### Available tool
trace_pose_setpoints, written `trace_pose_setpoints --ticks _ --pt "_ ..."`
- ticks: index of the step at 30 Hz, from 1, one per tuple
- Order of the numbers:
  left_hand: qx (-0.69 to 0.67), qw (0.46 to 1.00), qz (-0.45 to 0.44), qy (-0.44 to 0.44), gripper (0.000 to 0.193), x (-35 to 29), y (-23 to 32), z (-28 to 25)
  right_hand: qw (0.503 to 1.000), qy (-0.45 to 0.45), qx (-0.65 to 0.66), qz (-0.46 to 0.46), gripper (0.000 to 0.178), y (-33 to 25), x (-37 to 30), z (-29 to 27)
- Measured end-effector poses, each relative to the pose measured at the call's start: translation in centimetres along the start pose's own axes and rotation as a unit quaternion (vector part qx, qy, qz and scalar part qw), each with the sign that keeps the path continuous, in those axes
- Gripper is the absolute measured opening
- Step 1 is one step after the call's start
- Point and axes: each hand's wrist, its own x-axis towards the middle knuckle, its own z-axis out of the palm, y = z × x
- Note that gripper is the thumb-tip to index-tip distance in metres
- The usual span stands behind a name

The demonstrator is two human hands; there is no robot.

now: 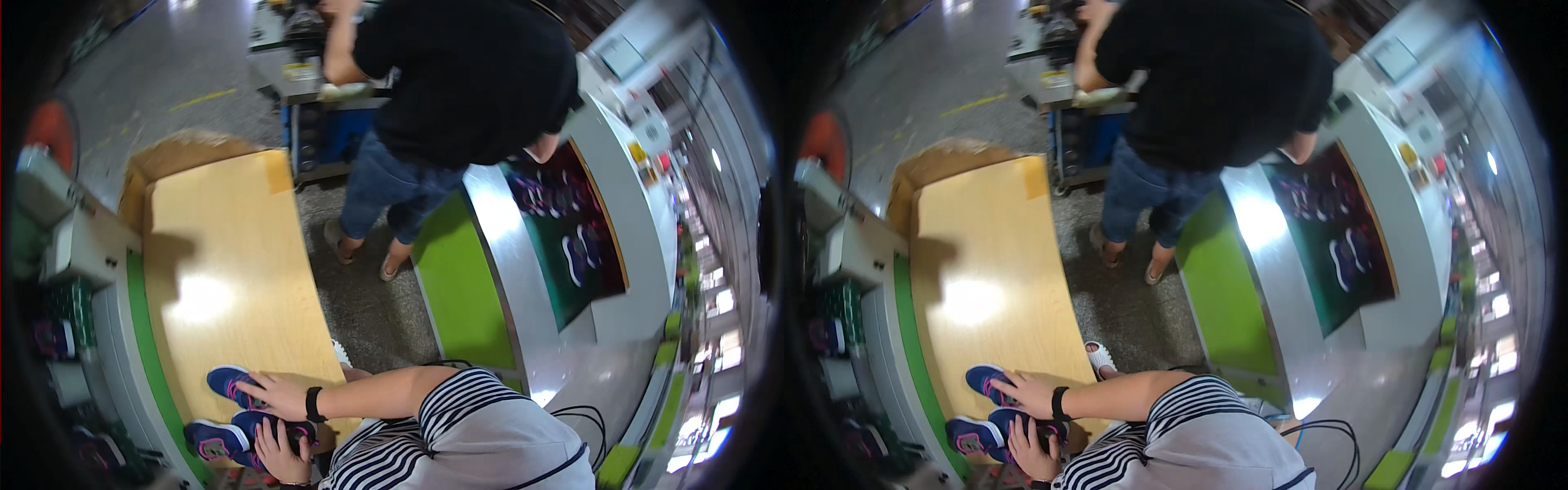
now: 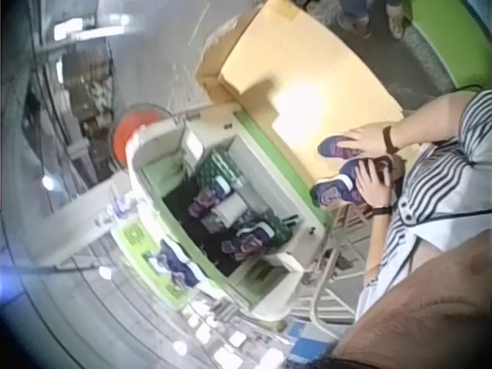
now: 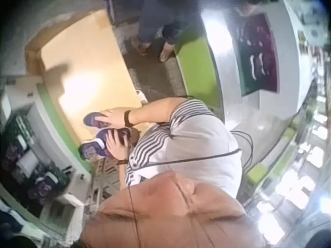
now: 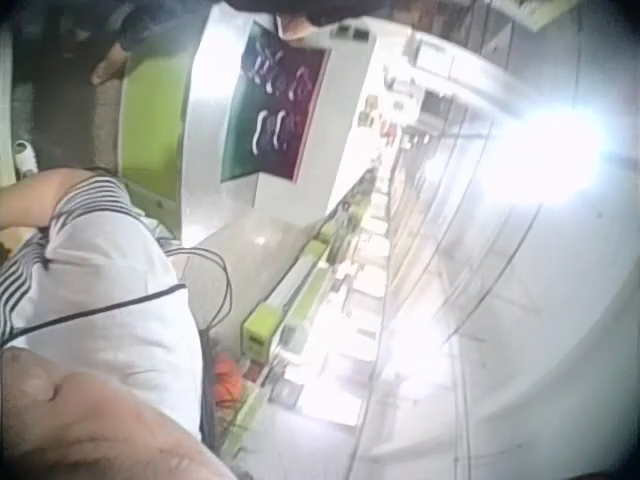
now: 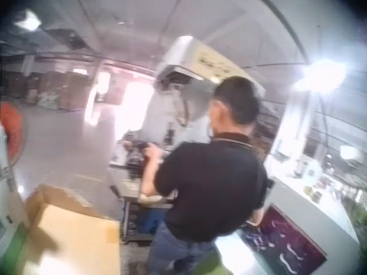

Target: The person picks up shoes from a table, places them onto a conveyor belt, and then removes shoes from the conveyor belt to place them back on the table.

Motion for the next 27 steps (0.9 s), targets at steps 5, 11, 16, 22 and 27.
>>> trace_pose_setpoints --ticks 5,11,16,22,27 --pt "0.056 0.991 0.084 0.083 0.052 -0.5 0.3 0.4 0.999 0.014 0.027 -0.013 0.087 -0.8 -4.6 -0.4" --pt "0.062 0.991 0.111 0.043 0.055 -1.7 0.9 -0.1 0.971 0.195 0.038 0.13 0.072 1.3 -14.1 0.0" --pt "0.07 0.988 0.132 0.037 0.042 -2.1 0.0 0.3 0.899 0.348 0.033 0.264 0.06 -0.5 -26.9 2.6" --pt "0.022 0.989 0.145 0.007 0.028 -3.1 0.2 0.6 0.814 0.299 -0.012 0.498 0.042 -1.6 -40.6 10.9" --pt "0.017 0.981 0.194 0.021 0.029 -3.1 1.5 2.0 0.679 0.237 0.095 0.688 0.038 2.6 -54.1 23.4"
